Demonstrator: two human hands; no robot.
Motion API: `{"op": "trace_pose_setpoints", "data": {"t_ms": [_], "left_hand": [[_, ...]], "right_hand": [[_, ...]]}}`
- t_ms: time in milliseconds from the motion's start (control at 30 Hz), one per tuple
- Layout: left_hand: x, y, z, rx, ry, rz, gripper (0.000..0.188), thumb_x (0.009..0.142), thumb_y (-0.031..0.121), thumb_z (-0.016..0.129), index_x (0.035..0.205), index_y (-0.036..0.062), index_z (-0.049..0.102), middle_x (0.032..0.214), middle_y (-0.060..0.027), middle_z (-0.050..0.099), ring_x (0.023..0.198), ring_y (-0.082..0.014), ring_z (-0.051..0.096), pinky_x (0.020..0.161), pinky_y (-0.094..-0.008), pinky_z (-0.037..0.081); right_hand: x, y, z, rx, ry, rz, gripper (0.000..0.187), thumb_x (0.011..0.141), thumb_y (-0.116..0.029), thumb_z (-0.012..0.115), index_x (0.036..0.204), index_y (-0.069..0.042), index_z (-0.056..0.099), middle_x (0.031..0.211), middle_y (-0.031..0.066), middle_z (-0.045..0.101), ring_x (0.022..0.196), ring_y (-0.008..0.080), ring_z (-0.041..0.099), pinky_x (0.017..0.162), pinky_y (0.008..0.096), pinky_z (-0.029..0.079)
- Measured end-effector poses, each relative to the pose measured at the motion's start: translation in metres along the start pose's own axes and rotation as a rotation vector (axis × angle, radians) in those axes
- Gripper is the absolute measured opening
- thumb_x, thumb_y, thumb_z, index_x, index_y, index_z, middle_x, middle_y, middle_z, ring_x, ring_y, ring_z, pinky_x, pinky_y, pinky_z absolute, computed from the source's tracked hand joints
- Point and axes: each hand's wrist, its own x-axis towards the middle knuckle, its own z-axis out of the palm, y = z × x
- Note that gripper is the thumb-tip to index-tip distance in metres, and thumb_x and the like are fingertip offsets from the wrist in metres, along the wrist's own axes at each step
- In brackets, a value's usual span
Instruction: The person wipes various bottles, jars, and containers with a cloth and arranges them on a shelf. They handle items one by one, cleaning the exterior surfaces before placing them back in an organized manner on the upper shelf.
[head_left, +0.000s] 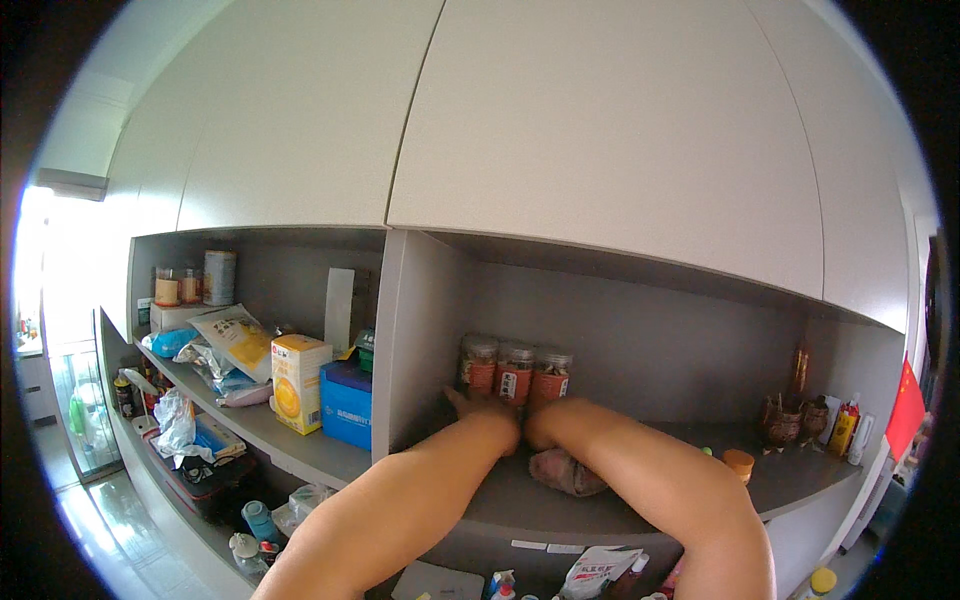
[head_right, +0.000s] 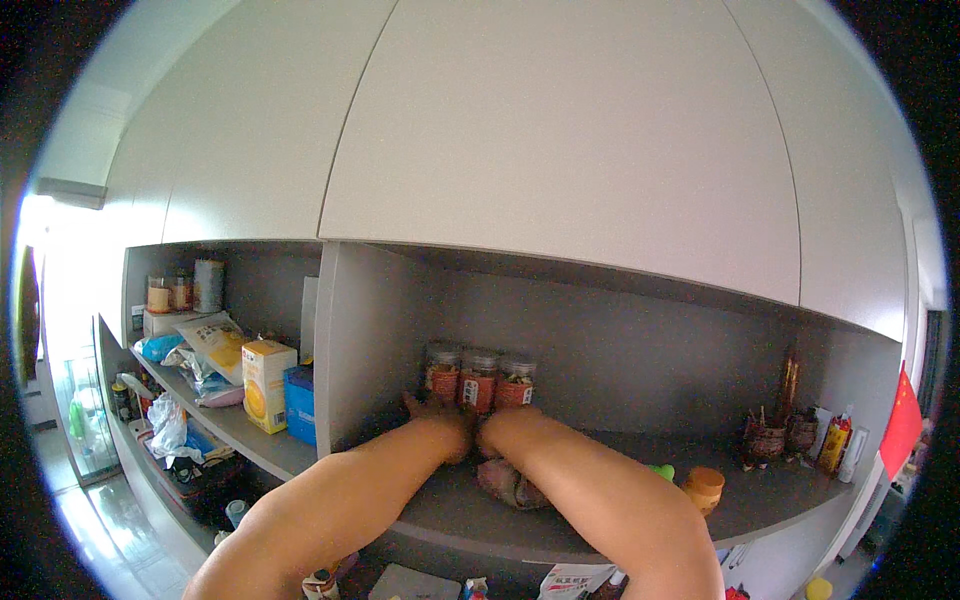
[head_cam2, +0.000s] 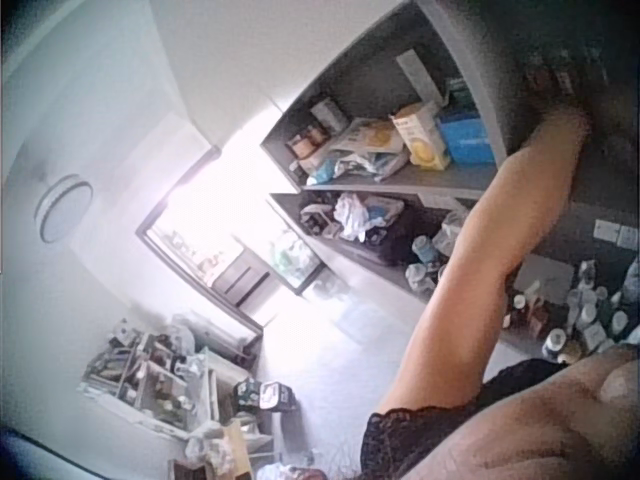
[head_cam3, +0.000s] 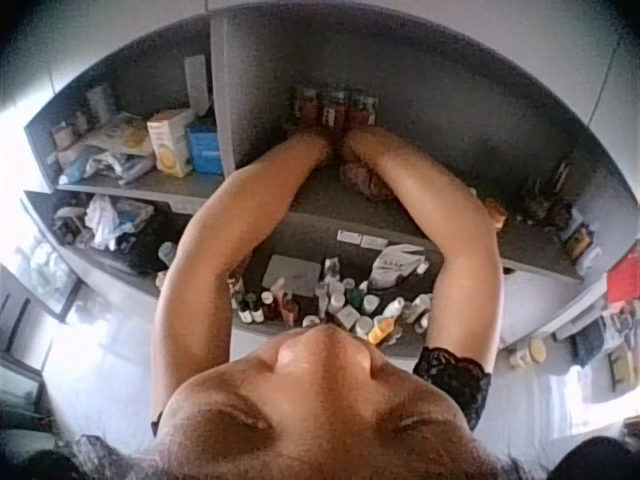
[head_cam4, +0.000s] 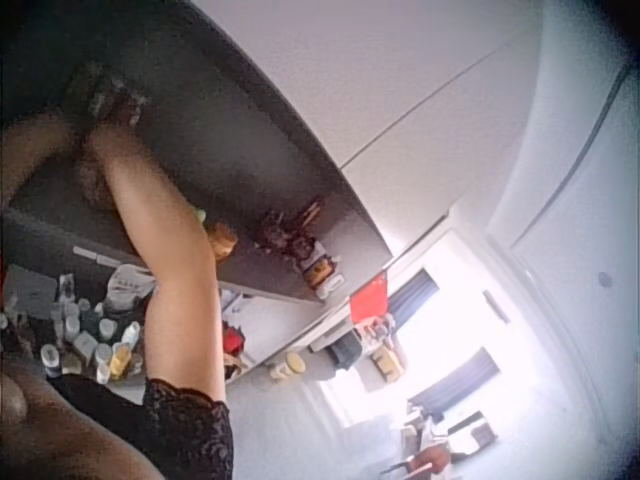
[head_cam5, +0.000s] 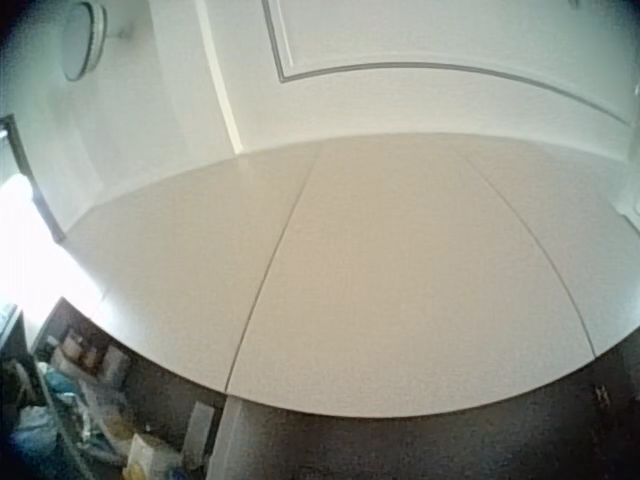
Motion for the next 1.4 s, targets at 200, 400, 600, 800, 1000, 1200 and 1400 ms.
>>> {"op": "trace_pose_setpoints", "data": {"t_ms": [200, 400, 600, 800, 1000, 1200, 1400], "left_hand": [[0.018, -0.007, 0.008, -0.060, -0.019, 0.034, 0.064, 0.085, 0.026, 0.059, 0.144, 0.0146, 0.038, 0.147, -0.0112, 0.039, 0.142, -0.0341, 0.022, 0.110, -0.0668, 0.010], [0.027, -0.019, 0.007, -0.050, -0.093, 0.076, 0.075, 0.084, 0.010, 0.056, 0.150, 0.0244, 0.023, 0.151, -0.0104, 0.033, 0.139, -0.0358, 0.029, 0.107, -0.0703, 0.010], [0.011, -0.015, 0.006, -0.100, -0.045, 0.094, 0.064, 0.088, 0.018, 0.052, 0.148, 0.0167, 0.029, 0.150, -0.0102, 0.034, 0.143, -0.0335, 0.017, 0.110, -0.0675, 0.005], [0.002, -0.016, -0.006, 0.000, -0.101, 0.152, 0.050, 0.085, 0.013, 0.056, 0.135, 0.0152, 0.051, 0.133, -0.0156, 0.055, 0.123, -0.0323, 0.052, 0.102, -0.0496, 0.039], [-0.056, 0.006, -0.026, -0.104, 0.196, 0.357, 0.027, 0.088, 0.020, 0.055, 0.108, 0.0058, 0.066, 0.106, -0.0163, 0.067, 0.100, -0.0340, 0.063, 0.085, -0.0426, 0.050], [-0.211, -0.032, 0.025, -0.526, 1.035, 0.752, 0.016, 0.073, 0.008, 0.073, 0.084, 0.0045, 0.062, 0.080, -0.0125, 0.066, 0.069, -0.0317, 0.064, 0.061, -0.0401, 0.051], [-0.273, 0.012, 0.149, -0.788, 0.992, 1.038, 0.018, 0.067, 0.006, 0.078, 0.074, 0.0057, 0.061, 0.069, -0.0058, 0.064, 0.062, -0.0214, 0.065, 0.060, -0.0316, 0.054]], "right_hand": [[0.012, 0.009, 0.012, 0.015, 0.063, -0.077, 0.032, 0.077, -0.024, 0.063, 0.106, -0.013, 0.070, 0.111, 0.0132, 0.066, 0.103, 0.0301, 0.063, 0.085, 0.0420, 0.050], [0.020, -0.007, 0.007, -0.060, 0.042, 0.001, 0.034, 0.077, -0.025, 0.063, 0.108, -0.014, 0.070, 0.112, 0.0128, 0.066, 0.103, 0.0302, 0.064, 0.085, 0.0424, 0.050], [-0.007, -0.007, -0.001, -0.020, 0.081, -0.006, 0.033, 0.078, -0.025, 0.061, 0.106, -0.012, 0.071, 0.110, 0.0135, 0.067, 0.101, 0.0319, 0.065, 0.084, 0.0440, 0.050], [-0.023, -0.017, -0.018, -0.110, 0.030, 0.026, 0.037, 0.082, -0.025, 0.060, 0.114, -0.010, 0.067, 0.115, 0.0138, 0.066, 0.106, 0.0315, 0.063, 0.086, 0.0432, 0.050], [-0.141, -0.011, -0.051, -0.127, 0.155, -0.005, 0.036, 0.082, -0.020, 0.060, 0.115, -0.006, 0.065, 0.107, 0.0187, 0.067, 0.099, 0.0366, 0.065, 0.080, 0.0446, 0.054], [-0.281, -0.029, -0.018, -0.081, 0.486, -0.189, 0.057, 0.083, -0.026, 0.064, 0.134, -0.007, 0.045, 0.084, 0.0185, 0.067, 0.077, 0.0366, 0.067, 0.068, 0.0465, 0.053], [-0.357, -0.026, 0.073, 0.023, 0.188, 0.031, 0.061, 0.079, -0.031, 0.068, 0.136, -0.020, 0.049, 0.084, 0.0113, 0.066, 0.073, 0.0315, 0.064, 0.066, 0.0416, 0.047]]}}
